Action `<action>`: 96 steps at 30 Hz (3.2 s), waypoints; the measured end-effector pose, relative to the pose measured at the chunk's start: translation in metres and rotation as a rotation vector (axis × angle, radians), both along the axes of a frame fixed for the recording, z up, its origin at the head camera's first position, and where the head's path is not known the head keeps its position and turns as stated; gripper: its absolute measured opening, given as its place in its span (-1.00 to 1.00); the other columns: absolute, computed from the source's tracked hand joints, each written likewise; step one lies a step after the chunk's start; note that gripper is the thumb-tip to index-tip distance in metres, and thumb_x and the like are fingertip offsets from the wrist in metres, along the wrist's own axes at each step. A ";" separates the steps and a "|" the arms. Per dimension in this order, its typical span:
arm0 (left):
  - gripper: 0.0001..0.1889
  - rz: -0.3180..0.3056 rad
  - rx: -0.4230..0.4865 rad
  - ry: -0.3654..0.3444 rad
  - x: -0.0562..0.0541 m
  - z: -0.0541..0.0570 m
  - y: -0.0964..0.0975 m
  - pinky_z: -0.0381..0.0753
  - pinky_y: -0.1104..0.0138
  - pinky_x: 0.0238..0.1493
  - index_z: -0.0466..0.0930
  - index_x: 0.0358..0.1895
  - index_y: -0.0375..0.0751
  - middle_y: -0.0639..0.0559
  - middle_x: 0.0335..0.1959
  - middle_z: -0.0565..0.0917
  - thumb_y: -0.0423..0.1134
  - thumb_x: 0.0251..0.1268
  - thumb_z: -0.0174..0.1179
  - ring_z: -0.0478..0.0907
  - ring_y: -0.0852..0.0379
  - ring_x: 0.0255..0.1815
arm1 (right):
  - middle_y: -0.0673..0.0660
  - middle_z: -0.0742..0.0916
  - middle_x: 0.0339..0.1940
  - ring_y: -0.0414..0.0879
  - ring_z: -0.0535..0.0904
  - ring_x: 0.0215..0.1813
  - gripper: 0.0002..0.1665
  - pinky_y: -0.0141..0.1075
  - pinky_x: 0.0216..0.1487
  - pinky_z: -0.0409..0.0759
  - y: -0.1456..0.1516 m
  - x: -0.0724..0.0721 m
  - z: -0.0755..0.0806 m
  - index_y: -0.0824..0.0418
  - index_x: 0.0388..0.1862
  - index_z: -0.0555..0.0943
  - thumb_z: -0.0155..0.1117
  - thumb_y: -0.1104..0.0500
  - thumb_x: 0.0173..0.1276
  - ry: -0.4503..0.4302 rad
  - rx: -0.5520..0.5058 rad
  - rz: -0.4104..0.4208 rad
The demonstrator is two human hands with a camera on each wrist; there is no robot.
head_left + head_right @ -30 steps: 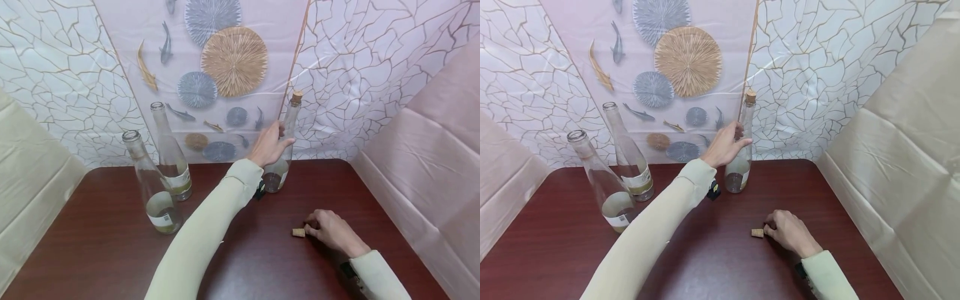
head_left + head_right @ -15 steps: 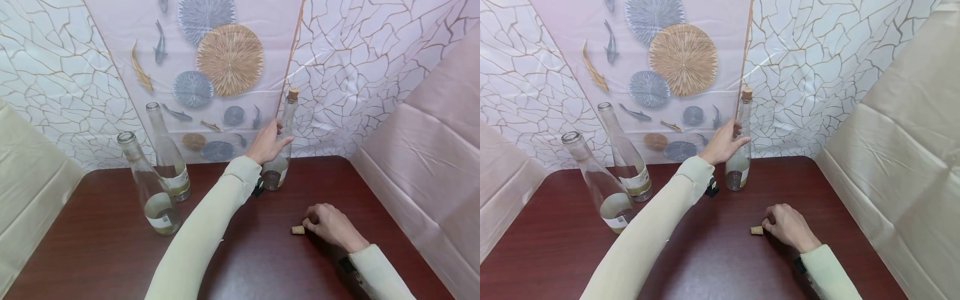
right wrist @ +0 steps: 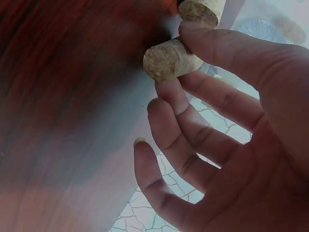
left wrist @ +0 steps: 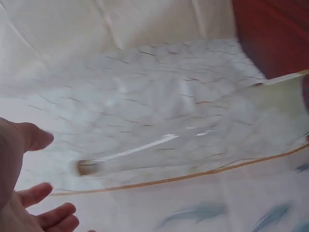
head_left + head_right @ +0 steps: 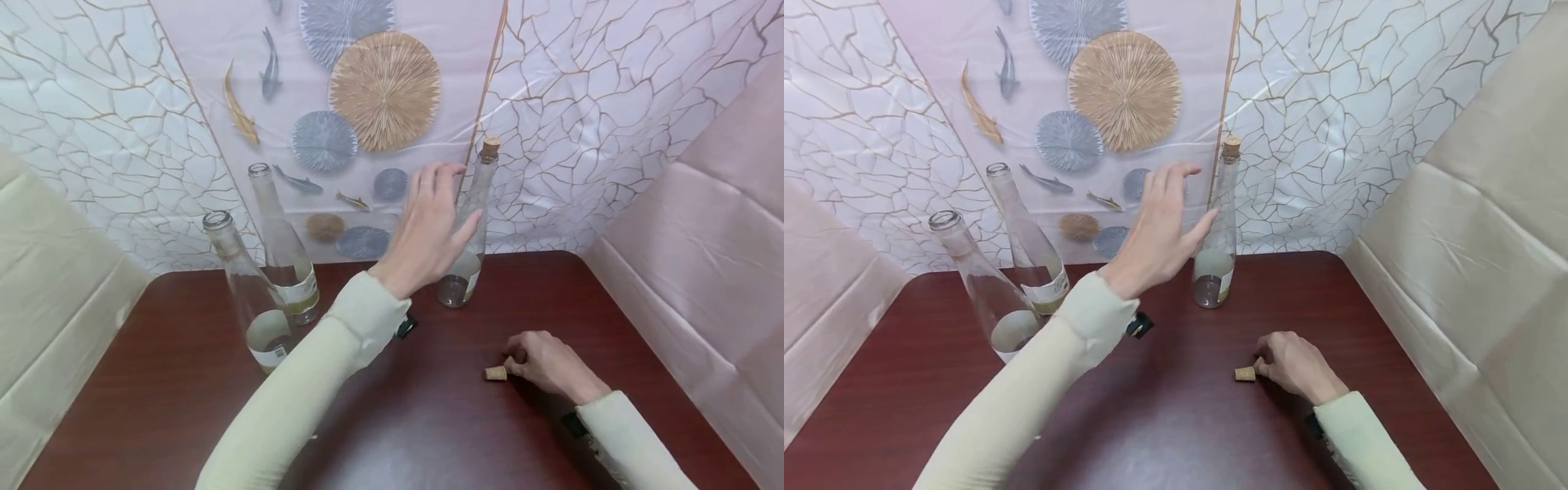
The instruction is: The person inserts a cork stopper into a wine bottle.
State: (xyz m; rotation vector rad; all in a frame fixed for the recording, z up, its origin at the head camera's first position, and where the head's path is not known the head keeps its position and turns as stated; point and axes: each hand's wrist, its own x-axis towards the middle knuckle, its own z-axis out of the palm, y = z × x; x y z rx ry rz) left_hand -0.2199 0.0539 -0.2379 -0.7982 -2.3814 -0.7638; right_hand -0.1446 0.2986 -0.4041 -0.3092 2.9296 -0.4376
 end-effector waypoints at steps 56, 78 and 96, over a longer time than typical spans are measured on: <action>-0.65 0.298 0.358 -0.151 0.072 -0.060 -0.239 0.54 0.70 -0.07 0.57 0.12 -0.19 -0.02 -0.11 0.75 -0.22 0.34 0.38 0.55 0.63 -0.12 | -0.21 0.70 -0.48 -0.40 0.57 -0.39 -0.91 -0.41 -0.34 0.53 0.023 0.007 0.002 0.03 -0.22 0.69 0.43 0.13 0.32 0.085 -0.157 0.053; -0.77 -0.045 0.382 -0.152 0.074 -0.051 -0.169 0.75 0.36 -0.14 0.56 -0.07 -0.15 0.10 -0.25 0.72 -0.27 0.31 0.40 0.70 0.22 -0.17 | -0.18 0.64 -0.26 -0.20 0.62 -0.20 -0.83 -0.22 -0.17 0.60 0.023 0.014 -0.001 -0.13 -0.46 0.68 0.55 0.04 0.19 0.363 -0.042 0.067; -0.71 -0.296 0.305 -0.230 0.081 -0.048 -0.107 0.69 0.43 -0.02 0.54 0.04 -0.06 0.21 -0.19 0.70 -0.18 0.35 0.37 0.66 0.36 -0.14 | -0.04 0.66 -0.12 -0.12 0.63 -0.08 -0.86 -0.12 -0.11 0.64 0.018 0.011 -0.006 -0.12 -0.45 0.70 0.55 0.02 0.18 0.368 -0.015 0.071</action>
